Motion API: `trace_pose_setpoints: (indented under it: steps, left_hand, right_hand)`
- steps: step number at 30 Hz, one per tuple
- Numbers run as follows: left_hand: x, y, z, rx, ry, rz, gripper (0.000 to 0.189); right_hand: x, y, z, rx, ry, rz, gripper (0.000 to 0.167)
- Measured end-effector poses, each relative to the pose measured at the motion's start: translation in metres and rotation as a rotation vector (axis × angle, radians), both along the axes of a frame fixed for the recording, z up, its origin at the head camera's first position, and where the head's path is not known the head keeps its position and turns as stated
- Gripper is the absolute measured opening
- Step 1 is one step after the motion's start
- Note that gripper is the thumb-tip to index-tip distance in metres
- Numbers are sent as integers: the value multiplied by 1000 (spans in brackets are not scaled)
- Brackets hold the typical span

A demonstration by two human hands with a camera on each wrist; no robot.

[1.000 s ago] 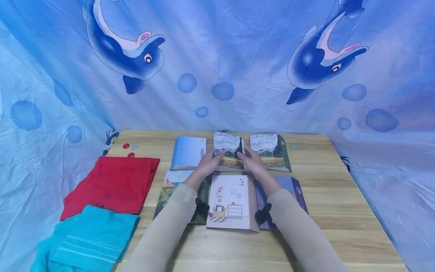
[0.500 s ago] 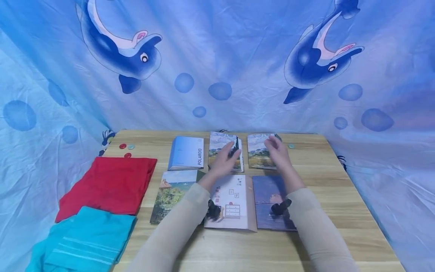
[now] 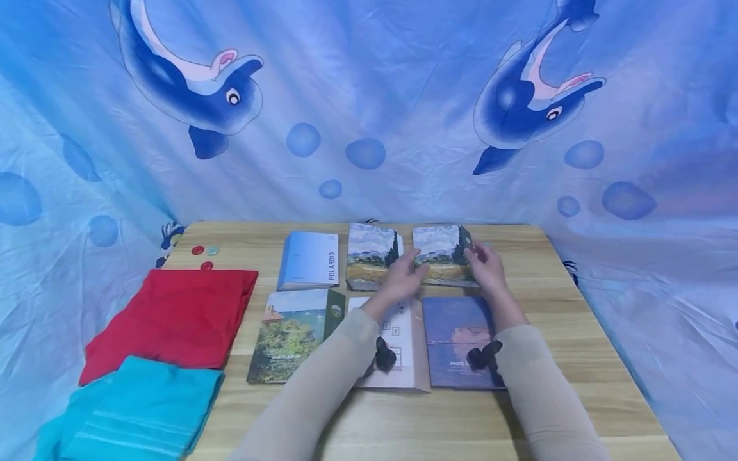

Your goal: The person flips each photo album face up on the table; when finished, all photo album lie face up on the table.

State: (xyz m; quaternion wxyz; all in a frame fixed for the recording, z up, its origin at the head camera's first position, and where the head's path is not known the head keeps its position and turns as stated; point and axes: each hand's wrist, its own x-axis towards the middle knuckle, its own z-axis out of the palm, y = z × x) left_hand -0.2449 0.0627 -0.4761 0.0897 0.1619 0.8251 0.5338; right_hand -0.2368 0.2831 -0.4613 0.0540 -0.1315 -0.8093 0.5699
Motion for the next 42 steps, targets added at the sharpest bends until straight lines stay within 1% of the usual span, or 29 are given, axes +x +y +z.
trace_pose_setpoints:
  steps: [3,5,11,15,18,21,24,27,29,31,33,36,39,42]
  left_hand:
    - [2,6,-4,-20,-58,16,61]
    - [3,8,-5,-24,-95,18,62]
    - [0,10,-5,-20,-164,6,67]
    - [-2,10,-4,-43,-181,-8,69]
    - [-2,11,-1,-47,-188,-16,71]
    - [-1,12,2,-54,-185,-34,71]
    - [-2,15,2,-78,-169,-66,72]
    - [-3,17,1,-86,-177,-98,77]
    - [-3,20,2,-72,-198,-109,82]
    - [-4,22,2,-58,-214,-116,85]
    - [-4,26,4,-38,-214,-115,86]
    - [-3,31,7,17,-209,-112,83]
    - [-2,37,13,119,-218,-125,77]
    - [2,41,20,206,-236,-128,73]
  right_hand:
    - [2,0,-6,4,-72,16,65]
    - [3,0,-9,13,-104,32,66]
    - [3,-1,-10,30,-139,64,61]
    - [2,-2,-7,14,-156,44,66]
    - [2,-2,-4,-1,-153,18,70]
    - [2,-2,-3,-20,-137,-19,63]
    - [4,-2,-3,-60,-93,-112,52]
    - [3,-1,-1,-137,-38,-197,47]
    - [2,-1,2,-183,-14,-212,48]
    - [1,-1,7,-214,-11,-201,49]
    - [0,-1,12,-236,-8,-184,50]
    - [-1,-4,19,-294,5,-155,49]
    - [0,-7,26,-360,27,-144,47]
    - [2,-8,31,-395,45,-130,47]
